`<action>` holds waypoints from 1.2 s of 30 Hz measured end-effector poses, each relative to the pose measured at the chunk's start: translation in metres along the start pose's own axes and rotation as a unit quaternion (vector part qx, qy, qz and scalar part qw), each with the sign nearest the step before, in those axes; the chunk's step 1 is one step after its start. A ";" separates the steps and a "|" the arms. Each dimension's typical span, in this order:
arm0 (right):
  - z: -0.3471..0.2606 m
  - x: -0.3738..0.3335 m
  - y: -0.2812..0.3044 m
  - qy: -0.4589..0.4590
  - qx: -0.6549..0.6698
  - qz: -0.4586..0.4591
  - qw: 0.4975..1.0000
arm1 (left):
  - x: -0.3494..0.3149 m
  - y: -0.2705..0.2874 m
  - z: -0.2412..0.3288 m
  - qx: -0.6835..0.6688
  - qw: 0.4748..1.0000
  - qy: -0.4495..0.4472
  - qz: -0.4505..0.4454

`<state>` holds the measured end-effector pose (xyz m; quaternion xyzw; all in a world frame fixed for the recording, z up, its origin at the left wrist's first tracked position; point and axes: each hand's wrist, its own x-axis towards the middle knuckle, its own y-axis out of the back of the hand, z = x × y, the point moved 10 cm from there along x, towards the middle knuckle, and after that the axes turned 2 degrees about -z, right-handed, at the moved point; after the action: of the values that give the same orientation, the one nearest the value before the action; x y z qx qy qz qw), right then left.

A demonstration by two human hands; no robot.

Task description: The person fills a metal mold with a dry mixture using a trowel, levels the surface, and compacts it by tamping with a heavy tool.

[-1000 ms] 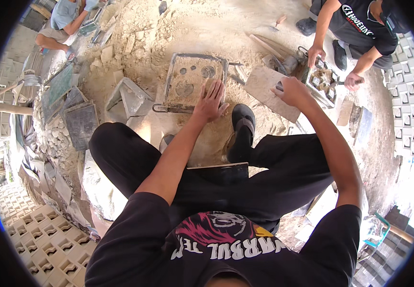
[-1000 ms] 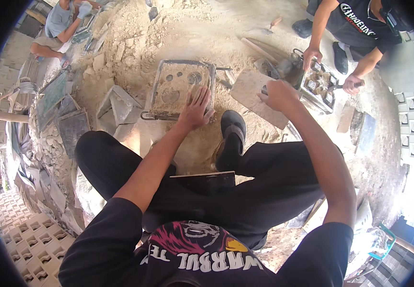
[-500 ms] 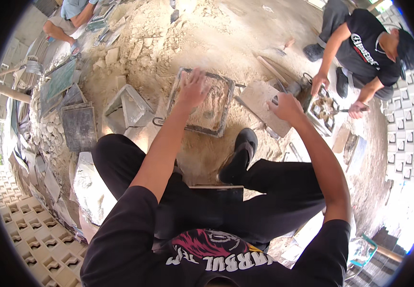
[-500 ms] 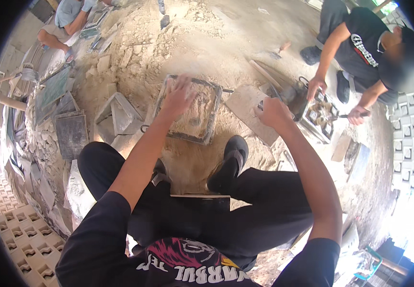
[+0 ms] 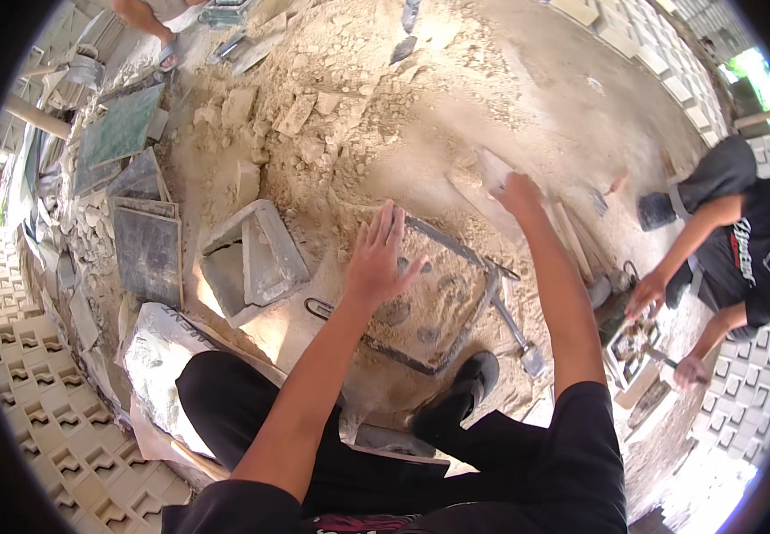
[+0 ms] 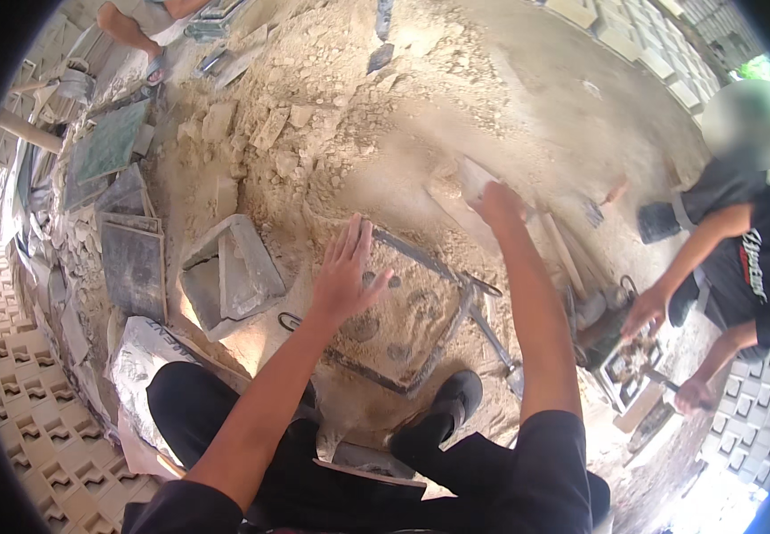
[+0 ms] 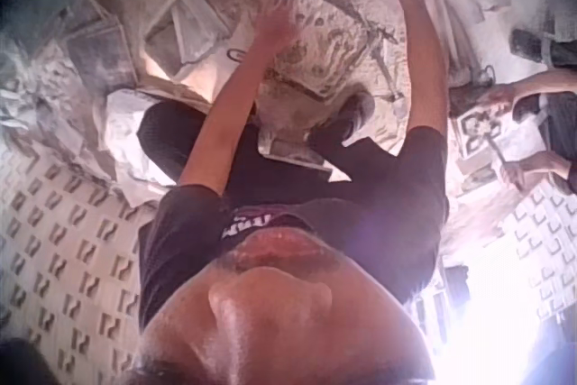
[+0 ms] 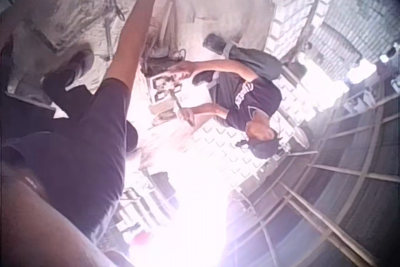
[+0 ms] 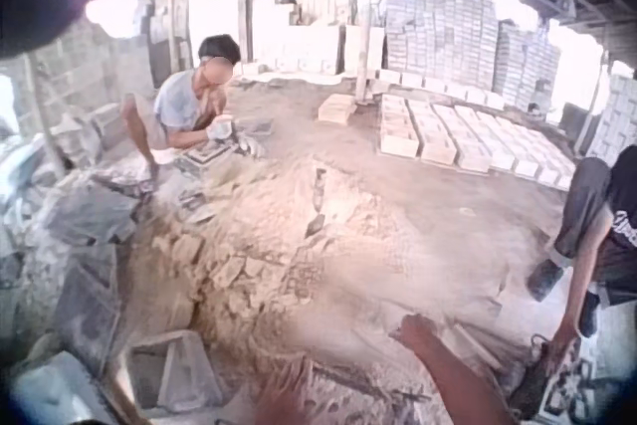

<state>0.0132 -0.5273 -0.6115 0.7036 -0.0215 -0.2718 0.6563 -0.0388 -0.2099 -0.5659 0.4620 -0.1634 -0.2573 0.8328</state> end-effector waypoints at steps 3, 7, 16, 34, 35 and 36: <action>-0.104 0.054 -0.013 0.105 0.035 0.005 0.994 | -0.002 0.004 -0.003 -0.010 1.000 -0.016 0.014; -0.197 0.084 -0.008 0.131 0.049 -0.022 0.990 | 0.005 0.006 0.001 -0.017 1.000 -0.015 -0.001; -0.144 0.029 0.026 0.174 0.087 0.055 0.979 | 0.001 0.007 -0.001 0.005 1.000 0.000 0.017; -0.174 -0.274 0.069 0.309 -0.296 0.102 0.898 | -0.034 0.002 -0.015 -0.274 0.955 -0.004 0.113; -0.176 -0.282 0.068 0.311 -0.309 0.095 0.894 | -0.039 0.000 -0.010 -0.230 0.968 -0.017 0.103; -0.163 -0.279 0.075 0.258 -0.291 0.072 0.919 | -0.045 -0.003 -0.004 -0.186 0.978 -0.029 0.093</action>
<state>-0.1328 -0.2806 -0.4443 0.5237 0.1776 -0.0273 0.8327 -0.0744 -0.1819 -0.5722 0.2744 -0.1793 -0.2185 0.9191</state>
